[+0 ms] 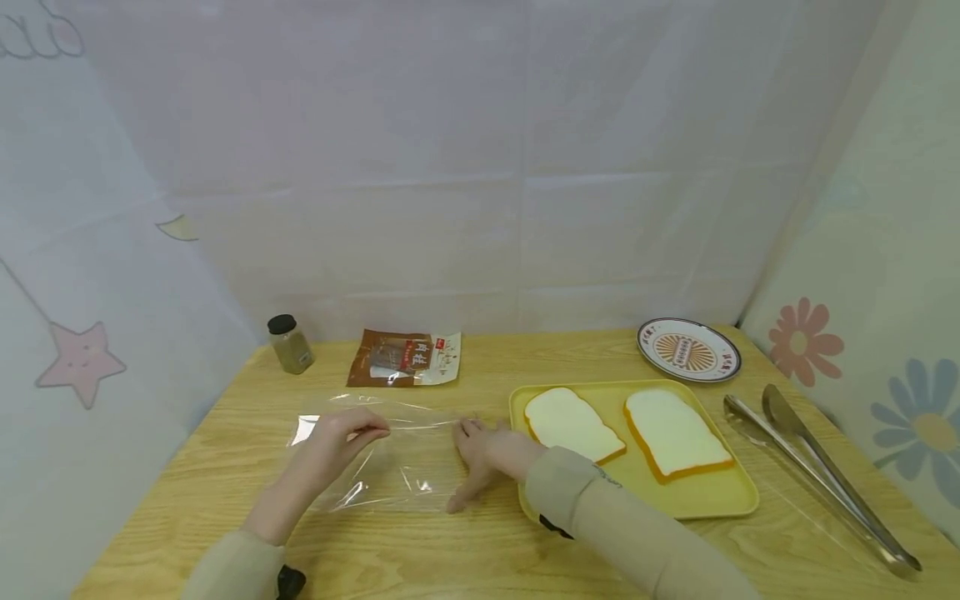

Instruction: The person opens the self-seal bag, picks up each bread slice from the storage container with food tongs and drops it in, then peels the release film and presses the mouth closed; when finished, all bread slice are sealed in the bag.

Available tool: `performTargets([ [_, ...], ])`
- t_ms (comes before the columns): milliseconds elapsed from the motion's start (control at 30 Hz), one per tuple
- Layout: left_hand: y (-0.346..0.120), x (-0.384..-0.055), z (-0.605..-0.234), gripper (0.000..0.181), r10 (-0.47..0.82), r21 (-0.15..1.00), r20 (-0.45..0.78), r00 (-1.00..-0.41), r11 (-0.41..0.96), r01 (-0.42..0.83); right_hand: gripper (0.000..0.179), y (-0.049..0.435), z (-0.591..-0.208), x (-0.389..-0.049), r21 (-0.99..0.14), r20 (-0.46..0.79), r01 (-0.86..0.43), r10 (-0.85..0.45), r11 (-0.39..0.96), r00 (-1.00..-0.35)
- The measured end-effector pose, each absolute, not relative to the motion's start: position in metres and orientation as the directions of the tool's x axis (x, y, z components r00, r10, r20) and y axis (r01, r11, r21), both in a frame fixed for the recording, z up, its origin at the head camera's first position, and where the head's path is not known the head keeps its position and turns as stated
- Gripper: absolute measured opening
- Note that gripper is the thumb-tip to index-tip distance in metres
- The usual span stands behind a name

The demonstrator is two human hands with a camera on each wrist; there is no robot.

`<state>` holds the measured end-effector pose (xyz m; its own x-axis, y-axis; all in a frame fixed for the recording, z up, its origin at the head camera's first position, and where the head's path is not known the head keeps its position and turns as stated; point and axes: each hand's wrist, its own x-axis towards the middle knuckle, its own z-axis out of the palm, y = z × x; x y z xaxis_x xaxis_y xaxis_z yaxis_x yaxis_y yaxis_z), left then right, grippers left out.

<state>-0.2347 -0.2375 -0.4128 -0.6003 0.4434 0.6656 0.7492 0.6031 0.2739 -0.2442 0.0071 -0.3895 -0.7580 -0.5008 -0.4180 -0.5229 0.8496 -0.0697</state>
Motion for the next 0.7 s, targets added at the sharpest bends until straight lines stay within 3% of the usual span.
performTargets([
  [400, -0.241, -0.233, -0.410, 0.013, 0.403, 0.305, 0.553, -0.730, 0.717, 0.627, 0.088, 0.049, -0.364, -0.246, -0.275, -0.295, -0.513, -0.579, 0.813, -0.760],
  [700, -0.243, -0.231, -0.410, 0.012, 0.387, 0.306, 0.573, -0.723, 0.717, 0.626, 0.080, 0.116, -0.340, -0.235, -0.479, -0.117, -0.473, -0.588, 0.739, -0.800],
])
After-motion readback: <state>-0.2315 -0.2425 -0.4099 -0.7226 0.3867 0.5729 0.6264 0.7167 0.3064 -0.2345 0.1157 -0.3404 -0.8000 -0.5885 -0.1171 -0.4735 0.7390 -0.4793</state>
